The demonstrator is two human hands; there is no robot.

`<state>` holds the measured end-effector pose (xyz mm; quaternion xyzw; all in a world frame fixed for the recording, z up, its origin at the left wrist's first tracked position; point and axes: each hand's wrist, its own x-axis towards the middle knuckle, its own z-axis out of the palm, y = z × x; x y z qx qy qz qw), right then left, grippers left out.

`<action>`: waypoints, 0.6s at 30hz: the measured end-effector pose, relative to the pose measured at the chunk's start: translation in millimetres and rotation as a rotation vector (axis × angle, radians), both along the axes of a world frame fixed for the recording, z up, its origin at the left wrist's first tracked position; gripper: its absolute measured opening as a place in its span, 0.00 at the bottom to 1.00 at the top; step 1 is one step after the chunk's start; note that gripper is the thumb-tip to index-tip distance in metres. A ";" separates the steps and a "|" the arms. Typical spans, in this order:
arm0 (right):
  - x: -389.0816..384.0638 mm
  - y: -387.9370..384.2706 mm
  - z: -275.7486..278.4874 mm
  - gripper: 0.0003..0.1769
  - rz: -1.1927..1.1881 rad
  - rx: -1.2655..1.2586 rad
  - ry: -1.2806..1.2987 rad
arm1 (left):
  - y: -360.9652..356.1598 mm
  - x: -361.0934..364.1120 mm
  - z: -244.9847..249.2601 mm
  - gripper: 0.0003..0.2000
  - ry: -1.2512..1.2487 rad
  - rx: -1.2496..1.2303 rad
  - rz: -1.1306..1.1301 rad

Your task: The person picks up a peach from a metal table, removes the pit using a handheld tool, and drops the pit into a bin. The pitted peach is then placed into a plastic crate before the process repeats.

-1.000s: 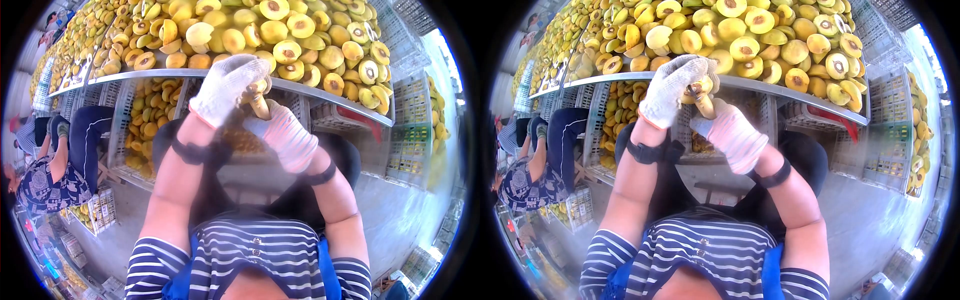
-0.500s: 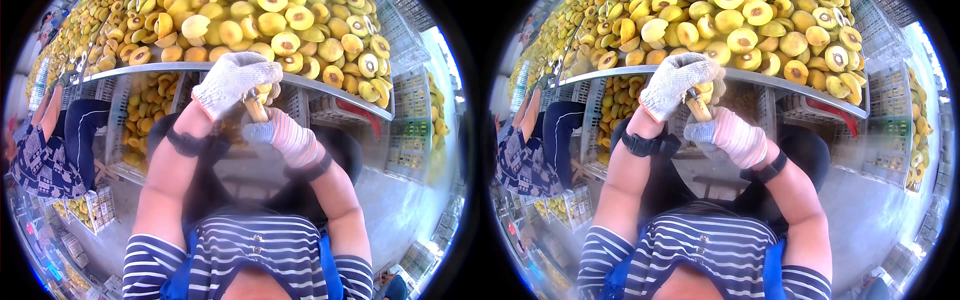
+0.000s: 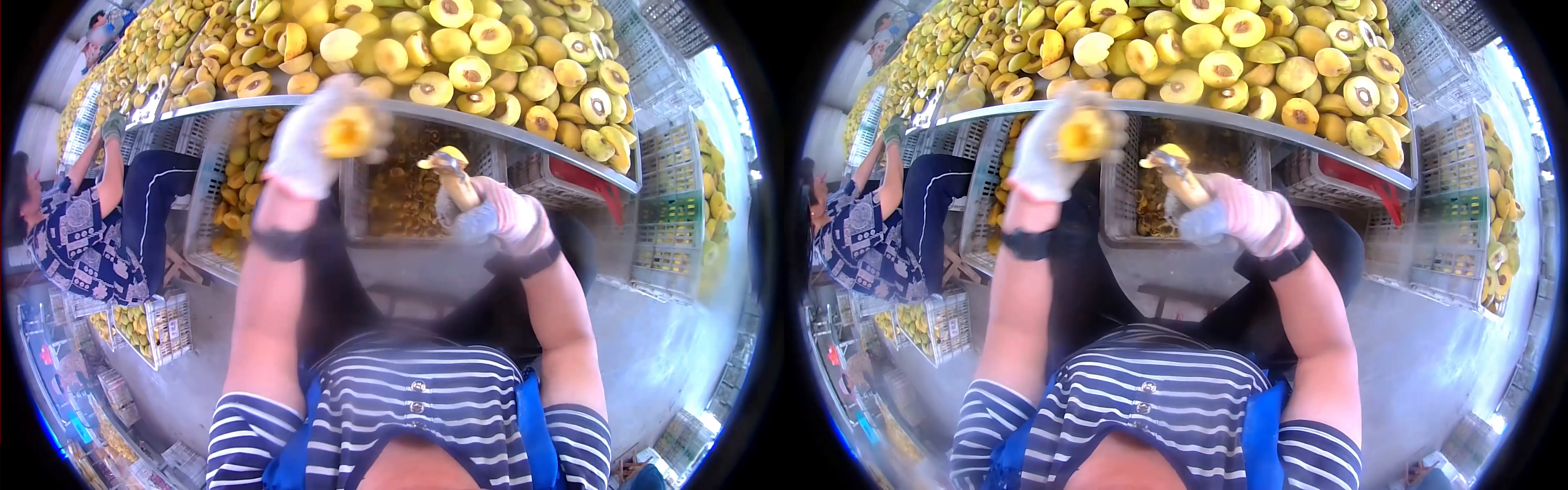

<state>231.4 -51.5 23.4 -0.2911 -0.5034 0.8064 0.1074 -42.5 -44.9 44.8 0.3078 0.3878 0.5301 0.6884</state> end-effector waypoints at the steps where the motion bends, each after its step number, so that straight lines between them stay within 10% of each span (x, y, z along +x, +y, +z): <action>1: -0.6 -3.1 7.9 0.19 -0.002 0.297 -0.251 | -10.0 -28.0 4.8 0.17 -0.009 0.034 0.025; 2: -0.7 -7.0 16.2 0.16 -0.009 0.591 -0.506 | -17.1 -60.4 9.2 0.20 -0.005 0.043 -0.051; 3: 2.7 -7.8 -7.6 0.16 -0.018 0.593 -0.501 | -31.5 -56.8 28.0 0.25 0.687 -0.069 0.304; 5: 6.8 -4.6 -75.5 0.11 0.204 1.403 -0.540 | -24.1 -70.2 18.9 0.32 1.551 0.099 0.350; 6: 7.3 -5.1 -73.0 0.11 0.202 1.409 -0.540 | -15.1 -70.5 20.2 0.34 1.916 0.134 0.317; 10: 22.2 -18.3 -59.7 0.15 0.617 0.917 -1.182 | 53.5 50.4 7.1 0.36 1.853 0.242 -0.172; 18: 27.9 -3.6 -49.2 0.21 -0.382 0.725 -0.867 | 105.9 91.6 -21.0 0.40 1.647 0.136 -0.227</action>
